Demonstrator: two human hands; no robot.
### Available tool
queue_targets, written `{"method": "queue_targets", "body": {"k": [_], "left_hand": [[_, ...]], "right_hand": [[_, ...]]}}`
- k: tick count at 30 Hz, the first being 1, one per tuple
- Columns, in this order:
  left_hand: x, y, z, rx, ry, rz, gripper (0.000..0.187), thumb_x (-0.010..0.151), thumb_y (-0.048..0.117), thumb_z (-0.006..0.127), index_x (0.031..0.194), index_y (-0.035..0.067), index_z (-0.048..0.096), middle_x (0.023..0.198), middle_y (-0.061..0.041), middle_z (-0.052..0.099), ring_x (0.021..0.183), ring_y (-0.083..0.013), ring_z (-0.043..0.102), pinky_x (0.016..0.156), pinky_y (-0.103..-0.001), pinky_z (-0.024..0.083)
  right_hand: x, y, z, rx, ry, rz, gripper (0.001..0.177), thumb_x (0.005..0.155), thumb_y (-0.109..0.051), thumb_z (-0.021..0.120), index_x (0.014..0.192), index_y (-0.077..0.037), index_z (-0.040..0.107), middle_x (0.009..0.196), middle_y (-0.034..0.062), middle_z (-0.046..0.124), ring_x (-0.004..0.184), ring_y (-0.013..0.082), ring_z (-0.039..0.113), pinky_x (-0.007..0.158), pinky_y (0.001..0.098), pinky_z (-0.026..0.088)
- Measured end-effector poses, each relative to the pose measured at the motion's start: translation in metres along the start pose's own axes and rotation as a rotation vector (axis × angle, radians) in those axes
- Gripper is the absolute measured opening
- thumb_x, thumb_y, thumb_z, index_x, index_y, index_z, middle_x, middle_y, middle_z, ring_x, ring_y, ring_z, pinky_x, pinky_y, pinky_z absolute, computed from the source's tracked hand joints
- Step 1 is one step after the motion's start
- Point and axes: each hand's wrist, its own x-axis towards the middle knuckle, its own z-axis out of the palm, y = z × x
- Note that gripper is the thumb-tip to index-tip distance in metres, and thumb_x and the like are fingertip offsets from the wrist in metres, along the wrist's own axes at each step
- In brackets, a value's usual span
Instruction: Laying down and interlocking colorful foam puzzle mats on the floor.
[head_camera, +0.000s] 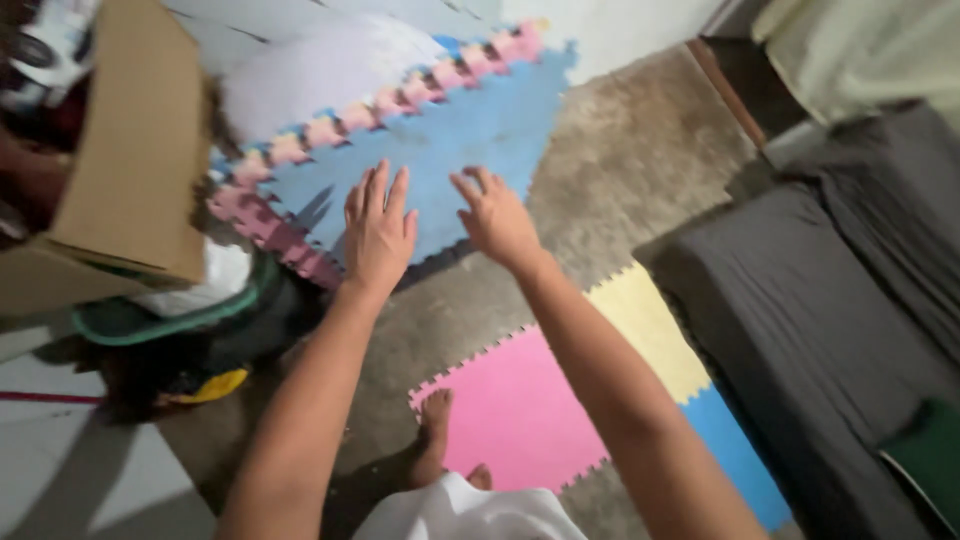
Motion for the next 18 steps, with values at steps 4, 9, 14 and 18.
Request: {"method": "queue_targets", "body": {"k": [4,9,14,18], "left_hand": [[0.022,-0.035,-0.006,0.138,-0.027,-0.096,0.074,0.09,0.022,0.074,0.156,0.007,0.043,0.16,-0.023,0.036,0.149,-0.0424,0.033,0.118,-0.067,0.021],[0.016,-0.064,-0.002,0.241,-0.082,-0.158,0.073,0.089,0.019,0.07,0.156,0.006,0.042,0.161,-0.019,0.037,0.15,-0.0391,0.031,0.112,-0.081,0.007],[-0.004,-0.086,0.01,0.441,-0.053,-0.025,0.064,0.096,0.012,0.059,0.159,0.016,0.048,0.143,-0.011,0.05,0.135,-0.0333,0.047,0.118,-0.075,0.014],[-0.007,-0.088,0.018,0.46,0.015,0.05,0.05,0.098,0.013,0.058,0.148,0.022,0.059,0.119,-0.007,0.056,0.115,-0.0274,0.054,0.115,-0.063,0.029]], "right_hand": [[0.057,0.009,0.004,-0.074,-0.02,-0.034,0.075,0.081,-0.013,0.078,0.149,-0.008,0.047,0.15,0.0192,0.046,0.128,0.0422,0.05,0.103,0.0517,0.047],[0.093,0.028,0.01,-0.292,-0.019,-0.004,0.088,0.084,-0.014,0.076,0.159,-0.008,0.031,0.161,0.0185,0.034,0.147,0.0414,0.034,0.111,0.0598,0.035],[0.079,0.034,0.026,-0.339,-0.01,0.008,0.08,0.085,-0.008,0.07,0.157,-0.011,0.036,0.157,0.0177,0.038,0.143,0.0416,0.037,0.11,0.0599,0.036],[0.068,0.047,0.035,-0.3,0.104,0.002,0.064,0.088,0.0,0.06,0.151,-0.009,0.051,0.143,0.0182,0.047,0.13,0.0405,0.045,0.108,0.0553,0.041]]}}
